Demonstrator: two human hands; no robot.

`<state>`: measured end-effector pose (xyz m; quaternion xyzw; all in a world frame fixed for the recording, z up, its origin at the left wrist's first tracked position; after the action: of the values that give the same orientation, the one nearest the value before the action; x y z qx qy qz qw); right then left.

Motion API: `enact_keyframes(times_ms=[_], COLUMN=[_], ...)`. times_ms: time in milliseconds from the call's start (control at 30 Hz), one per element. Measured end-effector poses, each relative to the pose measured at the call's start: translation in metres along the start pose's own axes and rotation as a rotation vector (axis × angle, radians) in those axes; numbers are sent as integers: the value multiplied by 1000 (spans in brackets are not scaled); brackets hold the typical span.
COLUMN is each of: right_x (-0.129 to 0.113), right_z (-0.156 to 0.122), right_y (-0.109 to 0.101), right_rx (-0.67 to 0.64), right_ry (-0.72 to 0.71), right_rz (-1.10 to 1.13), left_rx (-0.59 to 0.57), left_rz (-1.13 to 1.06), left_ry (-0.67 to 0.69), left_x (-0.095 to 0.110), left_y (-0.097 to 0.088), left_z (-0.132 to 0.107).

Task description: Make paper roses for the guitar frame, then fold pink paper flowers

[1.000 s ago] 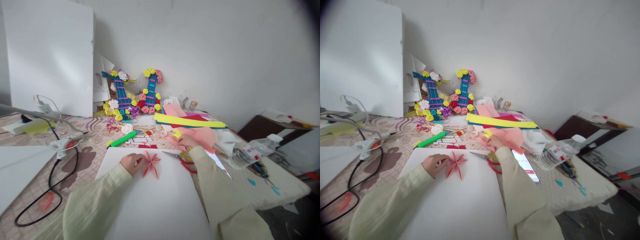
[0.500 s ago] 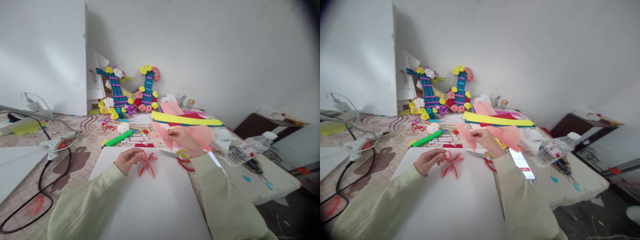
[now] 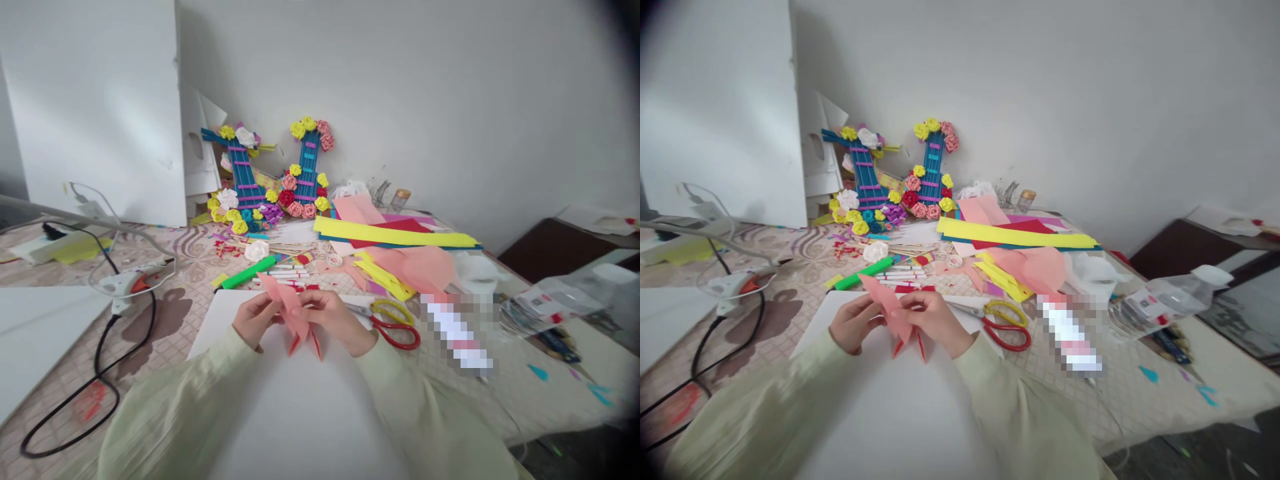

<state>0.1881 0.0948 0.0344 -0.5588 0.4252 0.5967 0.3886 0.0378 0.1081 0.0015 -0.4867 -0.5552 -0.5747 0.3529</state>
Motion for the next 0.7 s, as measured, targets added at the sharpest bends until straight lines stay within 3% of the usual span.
enact_keyframes(times_ms=[200, 467, 700], right_x=[13, 11, 9], right_z=[-5, -9, -12], right_y=[-11, -11, -10], right_rx=[72, 105, 137], right_ry=[132, 108, 23], right_rz=[263, 147, -33], left_rx=[-36, -155, -186], left_rz=[52, 101, 108], left_ry=[-115, -141, -120], left_x=[0, 5, 8], left_y=[5, 11, 14], left_z=[-3, -8, -11])
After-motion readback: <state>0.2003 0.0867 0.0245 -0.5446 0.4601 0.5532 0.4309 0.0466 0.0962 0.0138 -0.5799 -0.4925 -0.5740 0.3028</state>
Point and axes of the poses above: each hand's wrist, its own z-axis towards the middle knuckle, its own y-axis out of the palm, x = y × z, the point moved 2 cm from there along z, towards the middle knuckle, and after that the axes turned 2 degrees about z, right-handed, at the moved point
